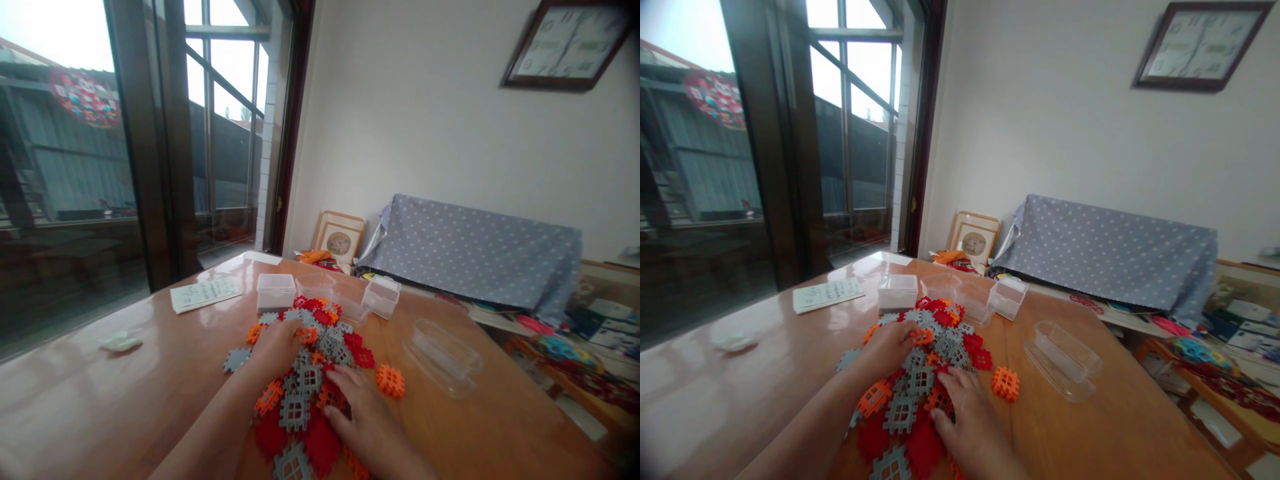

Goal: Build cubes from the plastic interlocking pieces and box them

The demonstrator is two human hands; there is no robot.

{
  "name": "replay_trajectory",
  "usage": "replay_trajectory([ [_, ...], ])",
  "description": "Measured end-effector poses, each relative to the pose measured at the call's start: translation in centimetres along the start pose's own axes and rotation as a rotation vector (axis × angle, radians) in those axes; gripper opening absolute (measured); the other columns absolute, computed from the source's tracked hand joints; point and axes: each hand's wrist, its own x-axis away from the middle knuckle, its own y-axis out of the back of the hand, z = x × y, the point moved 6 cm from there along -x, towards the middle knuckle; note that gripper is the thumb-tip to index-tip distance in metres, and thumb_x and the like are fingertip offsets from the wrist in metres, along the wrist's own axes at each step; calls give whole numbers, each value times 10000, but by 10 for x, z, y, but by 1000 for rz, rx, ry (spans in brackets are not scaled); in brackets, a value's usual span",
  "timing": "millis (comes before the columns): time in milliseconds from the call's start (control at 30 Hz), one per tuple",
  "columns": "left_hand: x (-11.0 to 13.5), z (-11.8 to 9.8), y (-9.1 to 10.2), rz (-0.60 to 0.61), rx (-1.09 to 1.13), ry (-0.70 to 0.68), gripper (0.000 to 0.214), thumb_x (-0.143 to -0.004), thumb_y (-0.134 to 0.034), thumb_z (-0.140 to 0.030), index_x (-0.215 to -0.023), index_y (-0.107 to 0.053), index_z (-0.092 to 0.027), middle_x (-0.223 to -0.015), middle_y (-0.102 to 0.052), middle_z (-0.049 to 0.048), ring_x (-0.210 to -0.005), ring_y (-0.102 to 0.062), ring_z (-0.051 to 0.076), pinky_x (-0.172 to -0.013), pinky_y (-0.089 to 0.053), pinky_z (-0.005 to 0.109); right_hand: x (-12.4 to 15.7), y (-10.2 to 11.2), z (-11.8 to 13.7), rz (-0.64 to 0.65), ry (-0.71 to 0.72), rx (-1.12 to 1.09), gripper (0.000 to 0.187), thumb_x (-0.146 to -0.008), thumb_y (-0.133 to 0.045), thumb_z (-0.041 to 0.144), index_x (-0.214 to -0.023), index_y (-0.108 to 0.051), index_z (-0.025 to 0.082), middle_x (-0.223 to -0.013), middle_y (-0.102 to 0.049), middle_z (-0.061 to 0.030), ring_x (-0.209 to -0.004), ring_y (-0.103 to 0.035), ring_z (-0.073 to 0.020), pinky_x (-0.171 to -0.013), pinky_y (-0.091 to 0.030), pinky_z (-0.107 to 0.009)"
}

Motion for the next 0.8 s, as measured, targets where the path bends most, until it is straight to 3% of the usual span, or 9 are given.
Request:
replay_trajectory([
  [133, -1, -11, -11, 107, 585, 47, 207, -784, -614, -313, -934, -696, -195, -829, -714, 40, -812, -642, 227, -753, -455, 310, -1, 2, -2, -25, 8, -12, 512, -849, -660, 361, -1355, -611, 301, -1413, -577, -68, -1324, -493, -301, -1136, -382, -477],
  [200, 1, -17, -18, 180, 762, 88, 300, -780, -648, -341, -1025, -690, -172, -891, -732, 51, -804, -650, 206, -748, -463, 299, -2, 5, -5, -65, 19, -26, 484, -852, -650, 341, -1334, -627, 297, -1378, -603, -72, -1295, -521, -299, -1118, -404, -474],
  [433, 10, -24, -36, 261, 954, 225, 370, -735, -724, -358, -1047, -667, -167, -913, -729, 53, -766, -657, 170, -719, -470, 275, -4, 16, -18, -226, -37, -88, 477, -868, -620, 370, -1341, -611, 304, -1328, -640, -76, -1244, -571, -307, -1080, -437, -491],
  [600, 20, -36, -53, 264, 1047, 302, 247, -737, -691, -276, -950, -606, -186, -904, -719, 36, -786, -676, 173, -748, -492, 294, -5, 17, -23, -278, -157, -319, 523, -870, -628, 417, -1370, -532, 299, -1203, -692, -78, -1104, -654, -279, -967, -512, -448],
  [800, 35, -52, -77, 334, 1123, 354, 233, -723, -688, -223, -924, -574, -192, -900, -708, 35, -819, -667, 172, -777, -495, 303, -8, 25, -19, -366, -178, -655, 344, -885, -605, 501, -1101, -634, 235, -1016, -728, -61, -911, -680, -240, -825, -527, -363],
])
